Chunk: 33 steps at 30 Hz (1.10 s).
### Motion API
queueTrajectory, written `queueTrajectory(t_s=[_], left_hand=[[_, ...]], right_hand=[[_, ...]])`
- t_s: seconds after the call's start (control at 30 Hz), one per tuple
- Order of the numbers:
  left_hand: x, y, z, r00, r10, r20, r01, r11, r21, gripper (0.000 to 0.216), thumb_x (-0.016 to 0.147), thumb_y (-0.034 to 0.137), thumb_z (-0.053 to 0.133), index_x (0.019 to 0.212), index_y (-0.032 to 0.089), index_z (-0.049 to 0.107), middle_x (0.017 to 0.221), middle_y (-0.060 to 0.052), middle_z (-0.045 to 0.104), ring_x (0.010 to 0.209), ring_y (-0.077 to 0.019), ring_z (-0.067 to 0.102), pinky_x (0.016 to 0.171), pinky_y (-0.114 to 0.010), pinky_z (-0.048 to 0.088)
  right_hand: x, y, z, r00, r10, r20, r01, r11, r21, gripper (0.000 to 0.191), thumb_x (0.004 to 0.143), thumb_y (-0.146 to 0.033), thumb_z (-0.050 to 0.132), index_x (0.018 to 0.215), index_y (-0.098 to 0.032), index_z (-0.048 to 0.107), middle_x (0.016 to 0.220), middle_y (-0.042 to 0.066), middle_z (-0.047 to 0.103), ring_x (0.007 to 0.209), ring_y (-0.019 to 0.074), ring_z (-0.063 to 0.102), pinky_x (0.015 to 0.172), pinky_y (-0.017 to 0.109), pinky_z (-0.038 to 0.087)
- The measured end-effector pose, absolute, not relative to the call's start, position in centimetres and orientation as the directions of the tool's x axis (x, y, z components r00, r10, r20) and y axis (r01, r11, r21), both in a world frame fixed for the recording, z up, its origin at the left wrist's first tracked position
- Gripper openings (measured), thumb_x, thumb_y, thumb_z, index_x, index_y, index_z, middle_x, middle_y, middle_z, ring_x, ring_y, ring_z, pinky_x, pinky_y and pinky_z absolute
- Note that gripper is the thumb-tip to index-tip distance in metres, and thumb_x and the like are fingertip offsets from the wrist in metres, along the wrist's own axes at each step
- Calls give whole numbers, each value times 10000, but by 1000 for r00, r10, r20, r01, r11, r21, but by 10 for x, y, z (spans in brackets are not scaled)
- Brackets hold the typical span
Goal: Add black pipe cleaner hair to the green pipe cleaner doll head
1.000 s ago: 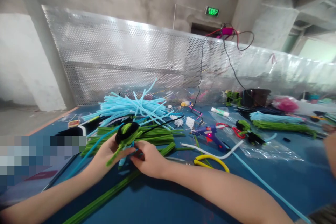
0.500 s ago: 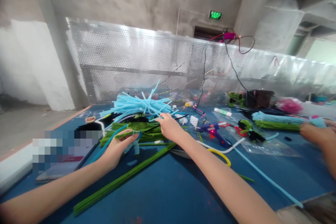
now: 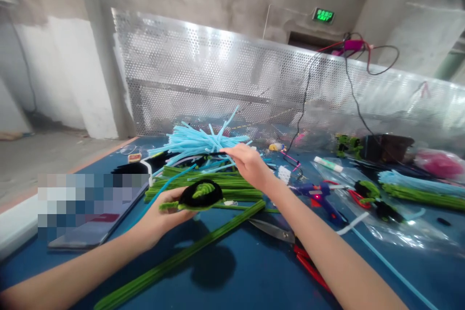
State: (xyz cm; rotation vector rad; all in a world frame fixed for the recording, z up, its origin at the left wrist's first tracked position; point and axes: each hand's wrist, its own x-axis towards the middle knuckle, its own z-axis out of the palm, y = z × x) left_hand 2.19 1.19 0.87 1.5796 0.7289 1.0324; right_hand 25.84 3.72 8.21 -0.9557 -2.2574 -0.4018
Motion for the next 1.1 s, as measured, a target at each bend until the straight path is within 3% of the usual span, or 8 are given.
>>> queueTrajectory(t_s=[0.07, 0.17, 0.3, 0.5, 0.8, 0.97, 1.1], left_hand=[[20, 12, 8, 455, 854, 250, -28, -267, 963, 241, 705, 251, 750, 939, 202, 720, 926, -36, 716, 868, -219, 640, 721, -255, 482], [16, 13, 10, 490, 833, 256, -3, -292, 956, 205, 688, 255, 766, 886, 217, 727, 939, -28, 720, 879, -223, 644, 736, -253, 481], [11, 15, 13, 535, 805, 259, 13, -314, 949, 205, 653, 261, 785, 846, 218, 733, 909, -32, 725, 870, -237, 648, 743, -265, 477], [12, 15, 12, 549, 801, 239, 40, -311, 950, 231, 674, 316, 766, 873, 211, 713, 818, -27, 717, 782, -228, 650, 690, -269, 466], [13, 11, 11, 587, 767, 259, 50, -354, 934, 216, 703, 274, 729, 904, 196, 719, 887, -44, 728, 835, -248, 662, 728, -284, 493], [13, 10, 15, 595, 752, 282, 42, -380, 924, 197, 685, 194, 705, 882, 198, 718, 856, -25, 725, 809, -225, 656, 729, -276, 487], [6, 17, 26, 650, 698, 299, 6, -398, 917, 362, 573, 123, 691, 931, 179, 682, 915, -14, 703, 843, -218, 637, 747, -270, 481]], right_hand=[[255, 22, 98, -527, 472, 707, 697, 716, 41, 264, 973, -209, 372, 1100, -184, 603, 868, 44, 654, 807, 167, 565, 761, 363, 474], [247, -2, 121, -584, 415, 698, 642, 762, 84, 204, 928, -234, 455, 908, -227, 658, 756, 17, 649, 703, 165, 515, 723, 366, 423], [238, -26, 138, -623, 383, 682, 596, 797, 96, 223, 878, -298, 560, 669, -238, 610, 674, 0, 552, 662, 161, 441, 656, 356, 382], [222, -43, 137, -736, 423, 529, 541, 837, 83, 171, 899, -275, 546, 738, -224, 562, 749, -5, 523, 737, 150, 442, 710, 334, 398], [214, -56, 136, -780, 376, 500, 556, 782, 281, 197, 873, -299, 591, 730, -209, 488, 808, 22, 497, 760, 172, 406, 709, 368, 372], [214, -57, 136, -798, 410, 442, 529, 828, 186, 209, 884, -326, 581, 731, -214, 493, 830, 21, 498, 780, 171, 425, 741, 351, 386], [214, -57, 136, -762, 448, 468, 530, 846, 55, 198, 854, -315, 617, 735, -202, 505, 819, 9, 511, 785, 161, 415, 772, 341, 383]])
